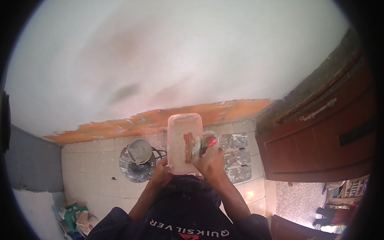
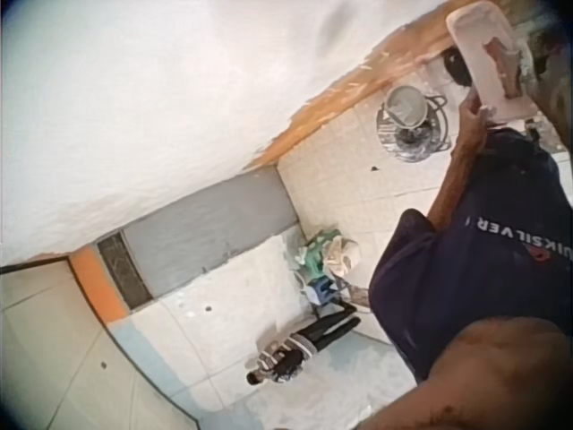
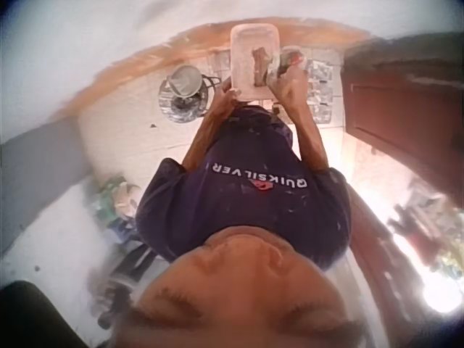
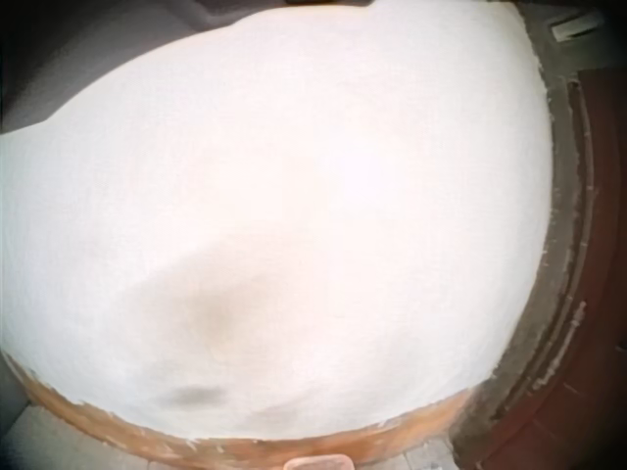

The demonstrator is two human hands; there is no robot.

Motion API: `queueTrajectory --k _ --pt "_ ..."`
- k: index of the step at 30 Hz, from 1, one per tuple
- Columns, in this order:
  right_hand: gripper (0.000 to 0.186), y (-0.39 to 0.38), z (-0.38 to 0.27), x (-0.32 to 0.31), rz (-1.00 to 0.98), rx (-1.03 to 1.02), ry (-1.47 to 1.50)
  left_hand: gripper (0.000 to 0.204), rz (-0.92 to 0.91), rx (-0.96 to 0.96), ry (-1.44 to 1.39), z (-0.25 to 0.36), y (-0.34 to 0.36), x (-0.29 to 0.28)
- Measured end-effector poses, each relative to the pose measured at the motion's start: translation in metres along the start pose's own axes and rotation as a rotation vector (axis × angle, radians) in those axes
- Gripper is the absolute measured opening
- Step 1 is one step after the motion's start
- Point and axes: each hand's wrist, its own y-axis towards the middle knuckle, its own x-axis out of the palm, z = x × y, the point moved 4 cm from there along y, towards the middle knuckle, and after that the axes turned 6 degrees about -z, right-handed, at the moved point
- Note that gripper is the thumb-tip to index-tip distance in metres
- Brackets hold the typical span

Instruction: The person mixes white paint in a plastic container using a large paintbrush.

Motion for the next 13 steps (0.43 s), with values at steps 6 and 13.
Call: queueTrajectory --k 6,13 --pt "0.024 0.011 -0.019 0.001 -0.029 0.135 -0.056 0.067 -0.065 0.032 0.201 0.004 0.003 -0.002" --pt "0.037 -0.009 -0.008 0.025 -0.018 -0.031 -0.007 0.071 -0.019 0.031 0.067 0.004 0.001 0.001"
